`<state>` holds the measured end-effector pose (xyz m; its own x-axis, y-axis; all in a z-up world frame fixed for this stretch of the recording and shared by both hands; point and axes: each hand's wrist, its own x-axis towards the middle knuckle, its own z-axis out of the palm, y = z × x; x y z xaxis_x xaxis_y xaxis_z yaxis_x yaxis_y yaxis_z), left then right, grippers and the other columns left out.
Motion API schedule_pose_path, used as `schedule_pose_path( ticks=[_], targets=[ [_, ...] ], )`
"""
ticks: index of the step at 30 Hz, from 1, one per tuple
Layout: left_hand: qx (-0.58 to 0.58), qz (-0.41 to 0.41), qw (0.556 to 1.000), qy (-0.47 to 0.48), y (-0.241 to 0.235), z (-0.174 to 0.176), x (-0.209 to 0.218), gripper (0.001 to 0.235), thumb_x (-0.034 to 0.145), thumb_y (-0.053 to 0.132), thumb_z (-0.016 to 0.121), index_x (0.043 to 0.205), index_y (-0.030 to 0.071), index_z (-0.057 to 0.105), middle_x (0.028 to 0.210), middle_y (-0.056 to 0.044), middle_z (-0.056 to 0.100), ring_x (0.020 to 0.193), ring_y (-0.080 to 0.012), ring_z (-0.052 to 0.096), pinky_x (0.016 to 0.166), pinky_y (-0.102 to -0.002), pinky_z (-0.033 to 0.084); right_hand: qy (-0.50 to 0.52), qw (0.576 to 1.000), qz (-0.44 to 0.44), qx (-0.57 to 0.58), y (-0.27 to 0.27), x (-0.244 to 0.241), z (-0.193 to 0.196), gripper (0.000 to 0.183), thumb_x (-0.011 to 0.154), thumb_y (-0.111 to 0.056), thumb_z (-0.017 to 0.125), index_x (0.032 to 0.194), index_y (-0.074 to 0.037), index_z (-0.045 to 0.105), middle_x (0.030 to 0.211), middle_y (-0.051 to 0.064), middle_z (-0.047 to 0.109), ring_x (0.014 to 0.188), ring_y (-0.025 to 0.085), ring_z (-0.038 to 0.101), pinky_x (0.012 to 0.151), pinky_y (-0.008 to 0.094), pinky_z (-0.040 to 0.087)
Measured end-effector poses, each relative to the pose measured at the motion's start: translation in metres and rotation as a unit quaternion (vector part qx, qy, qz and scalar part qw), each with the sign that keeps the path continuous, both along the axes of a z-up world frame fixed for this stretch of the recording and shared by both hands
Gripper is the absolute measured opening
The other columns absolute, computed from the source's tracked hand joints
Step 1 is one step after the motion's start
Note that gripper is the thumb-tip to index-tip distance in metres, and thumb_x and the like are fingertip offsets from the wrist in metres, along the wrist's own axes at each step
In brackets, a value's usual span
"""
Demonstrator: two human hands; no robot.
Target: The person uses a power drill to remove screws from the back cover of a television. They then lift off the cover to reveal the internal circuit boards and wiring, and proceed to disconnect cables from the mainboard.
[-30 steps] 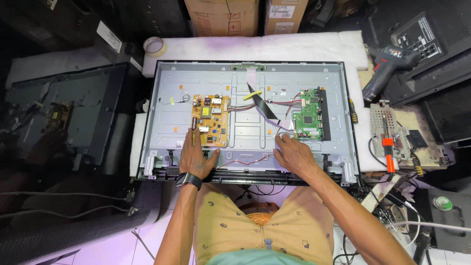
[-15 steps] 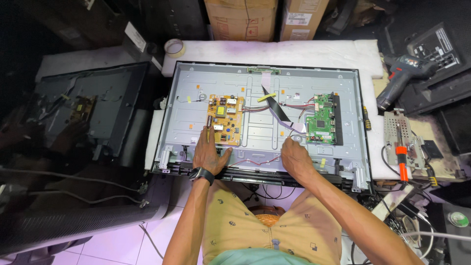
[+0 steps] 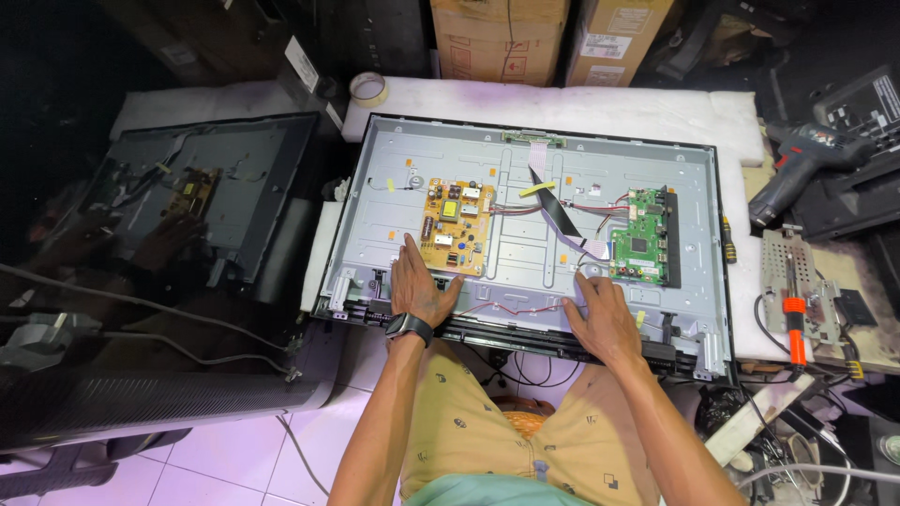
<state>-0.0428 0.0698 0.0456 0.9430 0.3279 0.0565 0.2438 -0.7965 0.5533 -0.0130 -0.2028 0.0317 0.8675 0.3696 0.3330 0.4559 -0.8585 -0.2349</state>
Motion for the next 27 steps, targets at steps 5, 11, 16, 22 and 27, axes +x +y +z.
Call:
schedule_pose_path(
  ticks=[5,11,16,22,27],
  targets=[
    [0.035,0.032,0.999,-0.006,0.000,0.002,0.000,0.113,0.061,0.050,0.068,0.137,-0.009,0.008,0.126,-0.026,0.045,0.127,-0.0359,0.032,0.110,-0.045,0.010,0.057,0.997,-0.045,0.041,0.000,0.000,-0.002,0.044,0.080,-0.036,0.058,0.116,-0.010,0.058,0.099,0.008,0.052,0.094,0.026,0.053,0.080,0.034,0.048],
    [-0.006,0.053,0.998,-0.031,0.006,-0.007,0.003,0.108,0.061,0.037,0.074,0.137,-0.007,0.011,0.120,-0.021,0.051,0.119,-0.0333,0.041,0.108,-0.046,0.016,0.083,0.993,-0.061,0.053,0.001,-0.001,0.001,0.042,0.082,-0.038,0.056,0.115,-0.012,0.059,0.099,0.006,0.053,0.094,0.024,0.053,0.080,0.033,0.048],
    [-0.042,0.066,0.995,-0.055,0.011,-0.011,0.000,0.106,0.061,0.032,0.074,0.138,-0.003,0.011,0.117,-0.018,0.053,0.114,-0.0321,0.045,0.107,-0.044,0.020,0.093,0.992,-0.059,0.067,0.002,-0.001,0.001,0.041,0.082,-0.033,0.057,0.116,-0.010,0.059,0.099,0.008,0.053,0.094,0.027,0.054,0.082,0.036,0.047],
    [-0.065,0.074,0.991,-0.085,0.012,-0.014,-0.002,0.104,0.060,0.024,0.073,0.139,-0.001,0.009,0.115,-0.015,0.055,0.108,-0.0323,0.048,0.103,-0.044,0.026,0.116,0.988,-0.075,0.067,0.000,-0.005,0.003,0.041,0.082,-0.035,0.057,0.116,-0.012,0.058,0.100,0.007,0.054,0.096,0.026,0.054,0.082,0.036,0.047],
    [-0.038,0.060,0.991,-0.114,0.015,-0.035,0.001,0.097,0.062,0.023,0.070,0.138,-0.001,0.015,0.113,-0.015,0.056,0.108,-0.0324,0.049,0.101,-0.044,0.028,0.120,0.987,-0.083,0.068,0.002,-0.006,0.013,0.040,0.083,-0.035,0.056,0.116,-0.012,0.059,0.099,0.007,0.054,0.095,0.024,0.054,0.082,0.034,0.047]
  ],
)
